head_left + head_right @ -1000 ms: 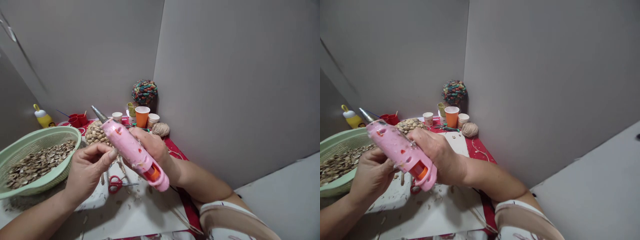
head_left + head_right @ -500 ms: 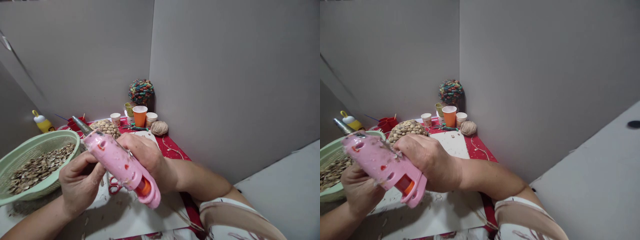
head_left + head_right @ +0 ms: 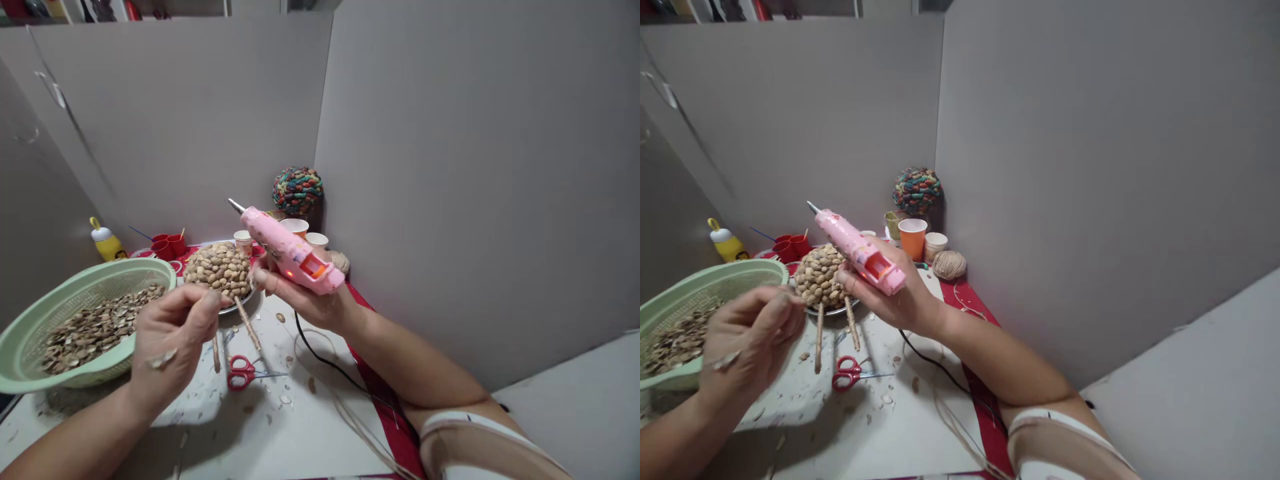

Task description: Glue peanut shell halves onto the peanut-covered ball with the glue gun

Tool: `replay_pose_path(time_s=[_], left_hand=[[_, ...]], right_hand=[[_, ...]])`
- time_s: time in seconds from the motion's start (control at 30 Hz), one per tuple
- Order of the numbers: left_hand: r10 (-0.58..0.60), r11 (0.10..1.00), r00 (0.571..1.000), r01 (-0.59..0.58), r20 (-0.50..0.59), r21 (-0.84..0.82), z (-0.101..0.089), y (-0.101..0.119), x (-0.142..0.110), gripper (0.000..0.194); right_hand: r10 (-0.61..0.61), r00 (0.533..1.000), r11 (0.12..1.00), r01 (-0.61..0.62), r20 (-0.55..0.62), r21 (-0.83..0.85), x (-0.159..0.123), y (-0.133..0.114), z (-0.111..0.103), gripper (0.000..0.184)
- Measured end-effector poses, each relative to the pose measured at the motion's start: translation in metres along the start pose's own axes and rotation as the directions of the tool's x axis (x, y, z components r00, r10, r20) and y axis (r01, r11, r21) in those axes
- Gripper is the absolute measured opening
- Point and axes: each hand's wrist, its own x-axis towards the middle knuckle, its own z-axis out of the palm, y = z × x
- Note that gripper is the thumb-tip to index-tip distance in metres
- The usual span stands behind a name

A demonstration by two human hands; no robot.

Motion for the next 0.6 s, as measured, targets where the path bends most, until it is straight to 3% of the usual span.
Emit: replay_pose_path(time_s=[0.1,0.23,0.37,0.6], left_hand=[[-0.113,0.985,0.987,0.126,0.11,-0.119,0.01,-0.002,0.012,0.036],[-0.235,0.949,0.948,0.272,0.214,-0.162,0.011,-0.004,0.013,0.05],[-0.25,0.943,0.942,0.289,0.225,-0.164,0.012,-0.007,0.013,0.051],[-0.261,0.944,0.939,0.297,0.224,-0.145,0.013,-0.013,0.017,0.053]], right_hand=[[0.037,0.999,0.997,-0.038,0.022,0.065,-0.005,-0.01,-0.001,0.014],[-0.003,0.999,0.994,-0.002,0.048,0.111,-0.011,-0.01,0.002,0.014],[-0.1,0.995,0.995,0.1,0.014,-0.007,-0.012,-0.007,0.005,0.013],[-0.153,0.988,0.967,0.154,0.018,-0.203,-0.013,0.0,0.005,0.014]])
